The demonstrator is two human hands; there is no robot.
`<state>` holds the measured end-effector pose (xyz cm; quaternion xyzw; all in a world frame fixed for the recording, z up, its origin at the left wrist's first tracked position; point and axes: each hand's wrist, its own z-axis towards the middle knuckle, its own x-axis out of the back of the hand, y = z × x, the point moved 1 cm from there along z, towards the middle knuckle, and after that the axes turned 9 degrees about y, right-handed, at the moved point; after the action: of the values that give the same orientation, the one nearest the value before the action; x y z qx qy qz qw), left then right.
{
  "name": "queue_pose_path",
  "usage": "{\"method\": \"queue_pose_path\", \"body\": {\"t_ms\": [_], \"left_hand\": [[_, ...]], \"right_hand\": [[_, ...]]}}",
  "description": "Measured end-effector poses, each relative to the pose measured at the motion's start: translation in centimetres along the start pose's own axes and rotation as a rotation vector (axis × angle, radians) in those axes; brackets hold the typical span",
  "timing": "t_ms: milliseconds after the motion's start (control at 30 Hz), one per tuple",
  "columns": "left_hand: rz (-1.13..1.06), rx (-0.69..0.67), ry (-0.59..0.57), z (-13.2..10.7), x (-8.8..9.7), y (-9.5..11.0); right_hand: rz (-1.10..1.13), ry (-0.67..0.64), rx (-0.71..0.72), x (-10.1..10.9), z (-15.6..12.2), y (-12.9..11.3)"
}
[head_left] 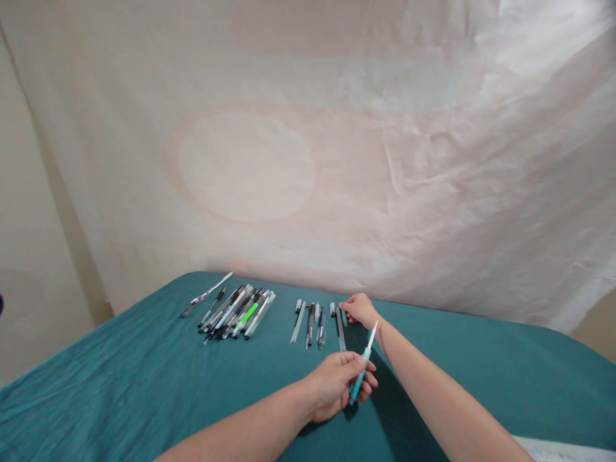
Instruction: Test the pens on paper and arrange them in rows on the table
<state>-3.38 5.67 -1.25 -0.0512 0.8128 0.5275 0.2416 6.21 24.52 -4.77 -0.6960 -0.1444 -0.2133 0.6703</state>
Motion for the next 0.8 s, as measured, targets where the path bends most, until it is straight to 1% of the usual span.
{"method": "queue_pose_path", "body": {"t_ms": [167,300,400,533,633,700,800], "left_hand": [[-0.039,0.008,-0.008,0.1,0.1,0.0],[-0.093,0.022,0.007,0.4,0.3,-0.1],[-0.127,0.024,0.024,0.5,0.5,-0.2],[-0.150,0.020,0.033,0.6,0.5,-0.2],[-0.155,0.030,0.036,0.5,0.5,-0.1],[-0.152,0.029,0.037,0.5,0.5,-0.1],[-0.139,0.012,0.029,0.5,0.5,-0.2]], "right_hand": [[0.066,0.014,0.009,0.3,-0.5,0.0],[0.186,0.008,-0.039,1.4,-2.0,0.1],[0.290,-0.036,-0.084,2.8,-4.0,0.2],[0.397,-0.124,-0.135,4.7,-7.6,0.5],[0.526,-0.178,-0.175,5.7,-10.2,0.5],[0.601,-0.207,-0.162,6.1,-11.7,0.3],[0.562,-0.239,-0.060,6.3,-13.3,-0.2]]}}
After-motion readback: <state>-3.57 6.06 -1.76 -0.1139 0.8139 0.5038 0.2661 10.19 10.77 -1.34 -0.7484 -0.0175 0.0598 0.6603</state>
